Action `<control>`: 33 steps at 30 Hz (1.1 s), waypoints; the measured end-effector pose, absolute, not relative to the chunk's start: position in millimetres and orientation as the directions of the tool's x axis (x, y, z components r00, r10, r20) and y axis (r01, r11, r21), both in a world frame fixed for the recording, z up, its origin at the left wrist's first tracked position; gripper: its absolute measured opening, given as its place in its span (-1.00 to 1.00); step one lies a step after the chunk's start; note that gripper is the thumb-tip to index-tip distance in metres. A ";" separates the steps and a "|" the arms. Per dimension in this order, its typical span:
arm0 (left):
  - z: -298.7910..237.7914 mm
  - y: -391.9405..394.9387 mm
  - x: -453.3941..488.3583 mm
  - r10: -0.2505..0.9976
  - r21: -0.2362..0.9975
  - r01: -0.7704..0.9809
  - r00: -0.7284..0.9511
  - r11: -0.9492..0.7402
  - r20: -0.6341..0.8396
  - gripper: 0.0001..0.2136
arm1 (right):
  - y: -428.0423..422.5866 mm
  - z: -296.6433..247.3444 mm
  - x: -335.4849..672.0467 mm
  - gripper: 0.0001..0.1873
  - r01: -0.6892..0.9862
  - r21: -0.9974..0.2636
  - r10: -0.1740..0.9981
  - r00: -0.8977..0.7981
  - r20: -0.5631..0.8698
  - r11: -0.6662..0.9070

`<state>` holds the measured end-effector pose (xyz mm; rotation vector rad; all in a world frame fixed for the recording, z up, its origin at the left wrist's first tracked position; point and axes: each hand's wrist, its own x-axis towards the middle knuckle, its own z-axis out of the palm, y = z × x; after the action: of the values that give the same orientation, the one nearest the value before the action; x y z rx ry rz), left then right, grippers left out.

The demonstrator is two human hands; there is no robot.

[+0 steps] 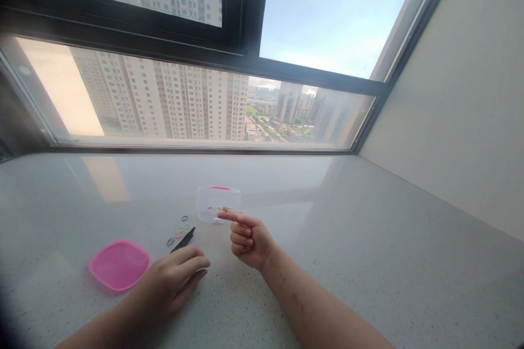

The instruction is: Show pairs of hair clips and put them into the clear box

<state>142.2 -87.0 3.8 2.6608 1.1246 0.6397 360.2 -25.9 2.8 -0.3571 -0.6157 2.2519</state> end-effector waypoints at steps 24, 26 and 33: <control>28.4 -78.5 123.9 0.954 -0.077 0.980 0.199 -0.186 0.223 -0.78 | -31.3 -0.6 348.5 -0.79 -0.341 -0.903 0.908 -0.404 -0.110 -0.261; 27.3 -78.4 123.0 0.955 -0.093 0.977 0.206 -0.190 0.213 -0.77 | -31.5 -0.9 348.1 -0.79 -0.310 -0.918 0.909 -0.401 -0.110 -0.248; 23.2 -78.9 119.2 0.930 -0.090 0.954 0.298 -0.285 0.216 -0.73 | -32.4 -3.6 345.6 -0.80 -0.180 -0.970 0.916 -0.394 -0.081 -0.163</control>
<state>119.2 -78.9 23.2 2.6863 1.9814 0.2037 345.6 -32.4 -3.6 -0.9255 -1.2606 1.6826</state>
